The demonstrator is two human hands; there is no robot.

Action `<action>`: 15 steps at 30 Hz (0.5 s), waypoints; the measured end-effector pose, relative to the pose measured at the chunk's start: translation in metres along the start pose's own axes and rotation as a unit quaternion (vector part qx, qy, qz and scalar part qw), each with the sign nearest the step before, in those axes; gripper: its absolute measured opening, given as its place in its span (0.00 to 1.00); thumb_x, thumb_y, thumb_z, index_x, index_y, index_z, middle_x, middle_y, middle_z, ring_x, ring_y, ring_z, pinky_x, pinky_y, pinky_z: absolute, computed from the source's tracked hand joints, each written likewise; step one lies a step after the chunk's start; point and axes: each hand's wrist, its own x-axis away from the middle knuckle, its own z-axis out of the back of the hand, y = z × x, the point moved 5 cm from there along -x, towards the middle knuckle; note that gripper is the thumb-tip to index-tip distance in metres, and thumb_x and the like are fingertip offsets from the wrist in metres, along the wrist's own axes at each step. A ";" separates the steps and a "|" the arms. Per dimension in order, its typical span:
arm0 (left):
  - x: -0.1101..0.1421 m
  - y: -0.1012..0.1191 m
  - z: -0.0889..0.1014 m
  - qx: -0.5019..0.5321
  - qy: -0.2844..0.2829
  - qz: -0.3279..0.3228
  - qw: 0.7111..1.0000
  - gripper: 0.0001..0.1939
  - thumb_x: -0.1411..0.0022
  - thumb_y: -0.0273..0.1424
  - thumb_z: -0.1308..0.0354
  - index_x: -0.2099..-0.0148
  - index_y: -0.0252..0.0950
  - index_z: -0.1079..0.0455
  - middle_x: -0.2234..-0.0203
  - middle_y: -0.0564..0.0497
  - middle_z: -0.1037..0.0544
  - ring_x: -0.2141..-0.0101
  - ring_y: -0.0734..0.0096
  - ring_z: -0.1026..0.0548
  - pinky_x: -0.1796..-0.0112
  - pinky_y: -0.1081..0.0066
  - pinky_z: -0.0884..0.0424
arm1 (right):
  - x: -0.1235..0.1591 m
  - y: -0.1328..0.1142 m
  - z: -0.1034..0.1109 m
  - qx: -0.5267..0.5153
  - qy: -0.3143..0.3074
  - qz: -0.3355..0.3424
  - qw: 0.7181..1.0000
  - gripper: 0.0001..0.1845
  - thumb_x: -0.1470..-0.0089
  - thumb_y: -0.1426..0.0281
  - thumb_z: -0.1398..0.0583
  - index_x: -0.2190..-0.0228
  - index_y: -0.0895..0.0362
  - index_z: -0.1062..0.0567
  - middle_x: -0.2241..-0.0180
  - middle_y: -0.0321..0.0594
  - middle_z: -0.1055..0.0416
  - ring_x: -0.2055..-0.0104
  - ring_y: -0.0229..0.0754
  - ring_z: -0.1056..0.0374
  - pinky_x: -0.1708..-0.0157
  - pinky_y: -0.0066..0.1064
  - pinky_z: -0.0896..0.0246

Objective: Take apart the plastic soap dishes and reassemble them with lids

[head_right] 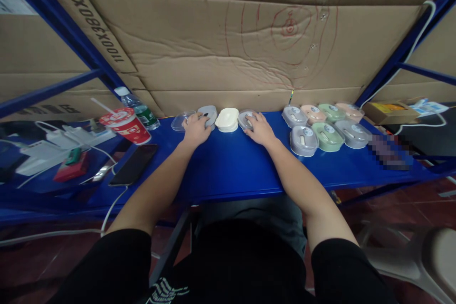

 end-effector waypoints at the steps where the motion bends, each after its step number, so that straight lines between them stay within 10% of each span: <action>1: 0.000 0.000 0.000 0.001 -0.003 0.001 1.000 0.24 0.31 0.32 0.43 0.35 0.42 0.23 0.28 0.37 0.33 0.28 0.39 0.39 0.29 0.35 0.49 | 0.000 0.000 -0.001 -0.006 -0.003 0.002 1.000 0.39 0.37 0.61 0.34 0.30 0.59 0.31 0.24 0.58 0.42 0.20 0.69 0.51 0.23 0.62 0.53; 15: -0.001 -0.001 0.002 0.015 0.033 -0.017 0.999 0.25 0.29 0.44 0.37 0.36 0.39 0.24 0.29 0.35 0.33 0.28 0.40 0.39 0.28 0.42 0.49 | -0.003 0.007 0.000 -0.044 0.032 -0.023 0.998 0.41 0.42 0.62 0.32 0.31 0.59 0.30 0.26 0.59 0.40 0.22 0.64 0.46 0.23 0.56 0.48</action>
